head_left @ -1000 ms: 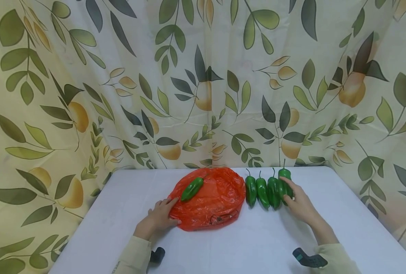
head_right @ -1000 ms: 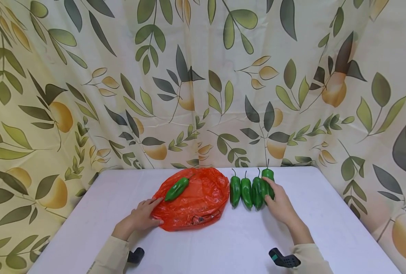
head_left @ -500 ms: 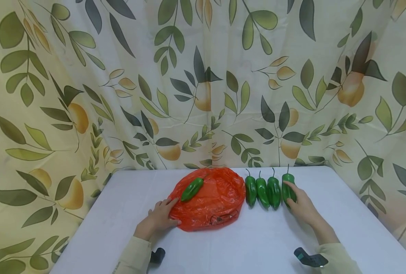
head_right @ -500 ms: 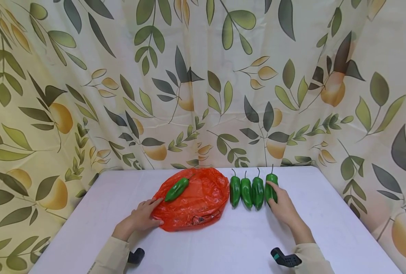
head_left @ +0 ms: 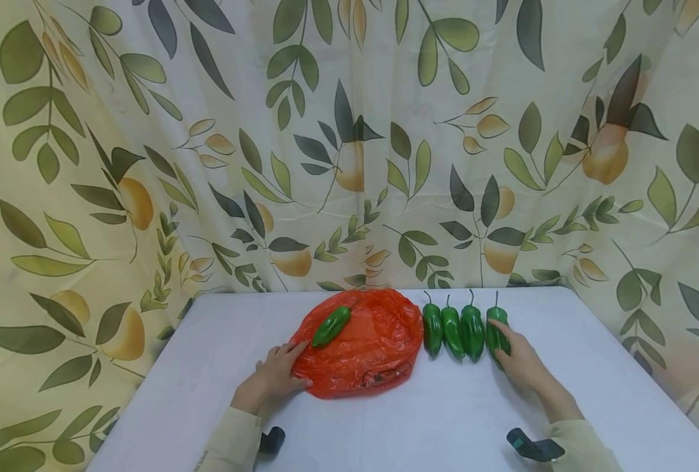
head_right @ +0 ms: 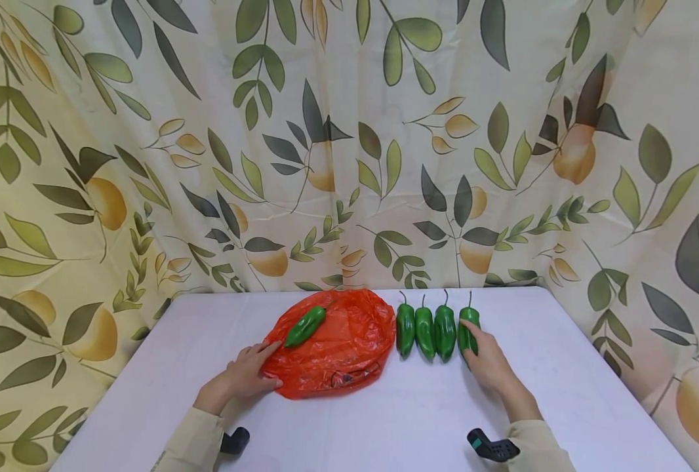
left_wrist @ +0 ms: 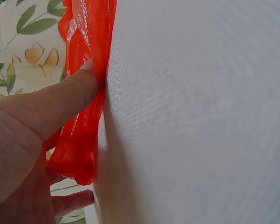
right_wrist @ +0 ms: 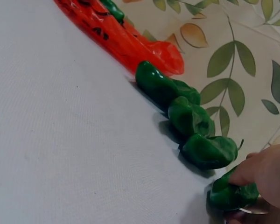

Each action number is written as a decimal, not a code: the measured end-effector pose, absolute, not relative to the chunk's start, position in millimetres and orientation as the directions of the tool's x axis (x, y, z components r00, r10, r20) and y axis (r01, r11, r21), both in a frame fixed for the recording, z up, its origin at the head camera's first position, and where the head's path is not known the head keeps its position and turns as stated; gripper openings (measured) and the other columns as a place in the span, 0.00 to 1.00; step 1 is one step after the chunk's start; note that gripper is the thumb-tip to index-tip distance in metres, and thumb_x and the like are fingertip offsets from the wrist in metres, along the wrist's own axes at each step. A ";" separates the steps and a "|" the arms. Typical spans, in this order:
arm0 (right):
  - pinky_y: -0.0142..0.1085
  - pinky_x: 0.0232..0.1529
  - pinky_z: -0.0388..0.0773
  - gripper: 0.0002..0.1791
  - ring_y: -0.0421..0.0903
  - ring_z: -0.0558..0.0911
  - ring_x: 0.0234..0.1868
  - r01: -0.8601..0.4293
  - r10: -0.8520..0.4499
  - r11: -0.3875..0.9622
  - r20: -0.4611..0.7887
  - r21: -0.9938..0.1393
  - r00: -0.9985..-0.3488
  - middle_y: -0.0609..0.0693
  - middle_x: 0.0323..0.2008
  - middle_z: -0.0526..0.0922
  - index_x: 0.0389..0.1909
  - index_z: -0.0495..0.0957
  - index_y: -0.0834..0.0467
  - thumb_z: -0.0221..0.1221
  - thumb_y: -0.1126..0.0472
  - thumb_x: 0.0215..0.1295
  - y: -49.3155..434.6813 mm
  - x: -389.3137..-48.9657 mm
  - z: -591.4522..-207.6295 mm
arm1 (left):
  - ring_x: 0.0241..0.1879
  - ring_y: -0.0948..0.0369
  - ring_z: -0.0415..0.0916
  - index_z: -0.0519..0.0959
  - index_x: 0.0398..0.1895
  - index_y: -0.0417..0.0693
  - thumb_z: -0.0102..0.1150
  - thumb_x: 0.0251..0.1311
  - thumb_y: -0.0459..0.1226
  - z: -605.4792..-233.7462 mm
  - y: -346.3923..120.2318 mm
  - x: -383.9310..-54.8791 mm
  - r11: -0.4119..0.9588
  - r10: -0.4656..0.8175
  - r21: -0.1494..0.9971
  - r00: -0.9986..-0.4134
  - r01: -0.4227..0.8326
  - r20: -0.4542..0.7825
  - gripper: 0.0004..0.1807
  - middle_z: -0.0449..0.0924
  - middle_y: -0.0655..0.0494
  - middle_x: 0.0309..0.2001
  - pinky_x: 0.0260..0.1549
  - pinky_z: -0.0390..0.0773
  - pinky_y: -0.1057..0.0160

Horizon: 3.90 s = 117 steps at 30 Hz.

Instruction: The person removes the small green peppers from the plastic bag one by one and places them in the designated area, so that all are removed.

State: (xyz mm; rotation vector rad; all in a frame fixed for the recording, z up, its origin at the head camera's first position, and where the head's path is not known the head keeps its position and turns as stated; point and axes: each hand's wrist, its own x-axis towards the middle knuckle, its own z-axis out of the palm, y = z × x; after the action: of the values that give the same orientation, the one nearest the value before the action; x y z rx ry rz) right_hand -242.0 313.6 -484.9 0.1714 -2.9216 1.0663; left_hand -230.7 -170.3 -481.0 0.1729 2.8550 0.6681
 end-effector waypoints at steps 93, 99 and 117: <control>0.76 0.64 0.59 0.30 0.78 0.59 0.70 -0.236 -0.118 0.769 0.231 -0.595 -0.966 0.76 0.71 0.58 0.72 0.63 0.64 0.57 0.61 0.72 260.1 -222.4 -448.0 | 0.74 0.40 0.56 0.62 0.78 0.59 0.74 0.54 0.49 -482.2 -170.0 -233.8 0.903 0.160 0.423 -0.969 0.068 -0.187 0.48 0.63 0.46 0.75 0.66 0.59 0.23; 0.76 0.63 0.61 0.30 0.75 0.62 0.70 -0.268 -0.147 0.769 0.247 -0.580 -0.958 0.74 0.70 0.62 0.71 0.66 0.62 0.59 0.60 0.71 247.9 -220.8 -452.6 | 0.74 0.40 0.56 0.62 0.78 0.59 0.73 0.55 0.50 -482.6 -169.5 -235.1 0.906 0.159 0.418 -0.969 0.067 -0.190 0.47 0.63 0.45 0.75 0.66 0.59 0.24; 0.69 0.61 0.71 0.29 0.70 0.67 0.70 -0.333 -0.224 0.722 0.250 -0.607 -0.942 0.69 0.70 0.67 0.71 0.68 0.59 0.61 0.60 0.70 213.9 -215.1 -458.1 | 0.73 0.40 0.56 0.62 0.78 0.59 0.74 0.55 0.49 -482.3 -169.7 -233.8 0.901 0.165 0.427 -0.968 0.070 -0.189 0.47 0.63 0.46 0.75 0.66 0.59 0.24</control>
State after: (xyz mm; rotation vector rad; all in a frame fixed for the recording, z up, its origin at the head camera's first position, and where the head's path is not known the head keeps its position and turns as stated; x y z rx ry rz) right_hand -215.1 213.9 -458.1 0.4502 -2.7654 1.0208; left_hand -233.8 -169.7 -482.3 0.1783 2.8457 0.6273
